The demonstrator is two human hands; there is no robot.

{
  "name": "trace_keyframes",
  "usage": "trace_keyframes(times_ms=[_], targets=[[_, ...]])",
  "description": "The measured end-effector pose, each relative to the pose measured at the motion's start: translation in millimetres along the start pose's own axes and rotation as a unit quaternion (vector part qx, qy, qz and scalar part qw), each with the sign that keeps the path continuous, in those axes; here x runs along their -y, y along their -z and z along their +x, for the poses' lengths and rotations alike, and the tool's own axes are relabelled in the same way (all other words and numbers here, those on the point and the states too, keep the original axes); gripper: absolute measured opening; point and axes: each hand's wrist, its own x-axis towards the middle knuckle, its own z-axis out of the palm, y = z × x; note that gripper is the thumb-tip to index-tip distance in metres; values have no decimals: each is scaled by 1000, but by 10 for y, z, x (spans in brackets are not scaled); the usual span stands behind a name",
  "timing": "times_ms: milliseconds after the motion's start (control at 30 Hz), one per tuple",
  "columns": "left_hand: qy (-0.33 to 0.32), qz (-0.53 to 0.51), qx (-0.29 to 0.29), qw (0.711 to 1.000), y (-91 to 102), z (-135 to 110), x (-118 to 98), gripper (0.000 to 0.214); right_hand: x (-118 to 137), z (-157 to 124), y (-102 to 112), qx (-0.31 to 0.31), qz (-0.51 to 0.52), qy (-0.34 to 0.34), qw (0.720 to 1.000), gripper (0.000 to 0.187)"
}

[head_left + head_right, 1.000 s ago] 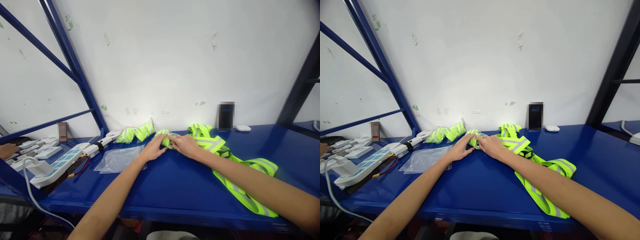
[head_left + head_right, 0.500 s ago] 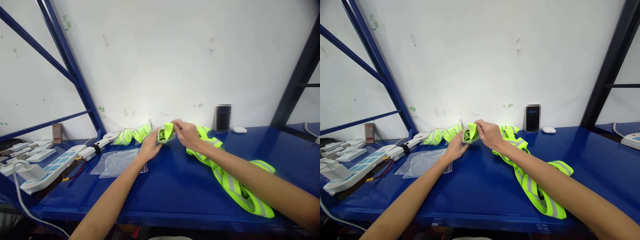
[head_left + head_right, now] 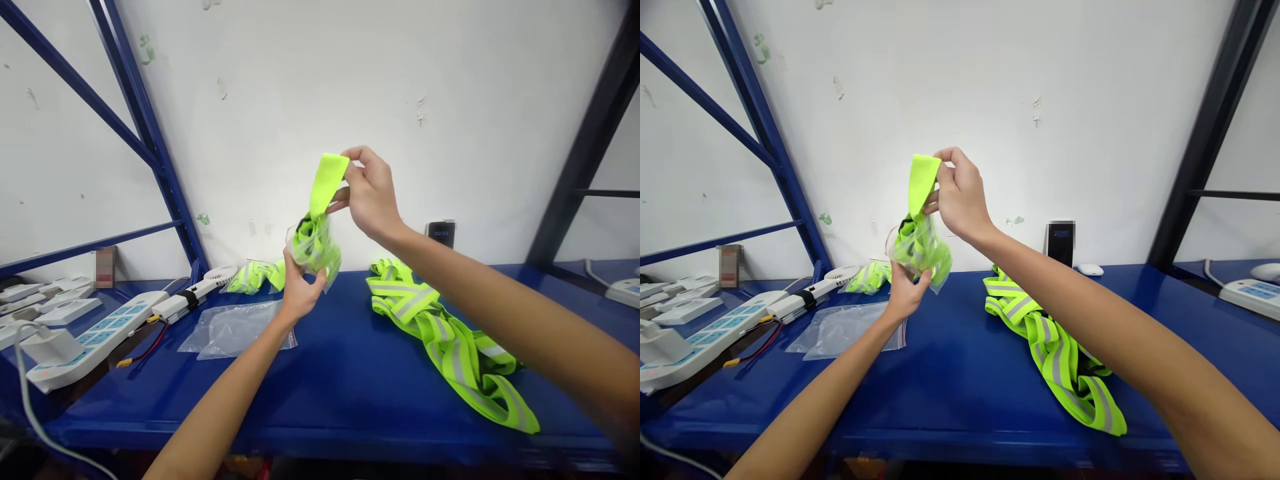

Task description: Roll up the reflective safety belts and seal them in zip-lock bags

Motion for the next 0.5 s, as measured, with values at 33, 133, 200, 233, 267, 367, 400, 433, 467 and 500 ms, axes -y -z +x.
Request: trace_keyframes(times_ms=[33, 133, 200, 233, 267, 367, 400, 433, 467, 500], targets=[[7, -37, 8, 999, 21, 22, -9, 73, 6, 54, -23, -3, 19, -11, 1000, 16], [60, -140, 12, 988, 77, 39, -30, 63, -57, 193, -70, 1, 82, -77, 994, 15], [128, -197, 3, 972, 88, -11, -54, 56, -150, 268, -82, 13, 118, -121, 985, 13], [163, -212, 2, 964, 83, -51, -70, 53, -201, 303, -79, 18, 128, -131, 983, 11], [191, -215, 3, 958, 74, -97, -87, 51, -249, 341, -69, 20, 131, -131, 982, 8], [219, -175, 17, 960, 46, -241, -146, 53, -331, 473, 9, 7, 114, -96, 989, 13], [213, -160, 12, 964, 45, -284, -170, 55, -330, 520, 49, 0, 103, -82, 991, 17], [206, -149, 3, 967, 52, -324, -200, 56, -314, 564, 94, -7, 90, -65, 994, 21], [205, -143, -4, 968, 68, -362, -238, 55, -286, 603, 142, -13, 74, -46, 996, 26], [211, -138, -3, 968, 94, -400, -287, 54, -249, 635, 190, -19, 55, -25, 998, 31]])
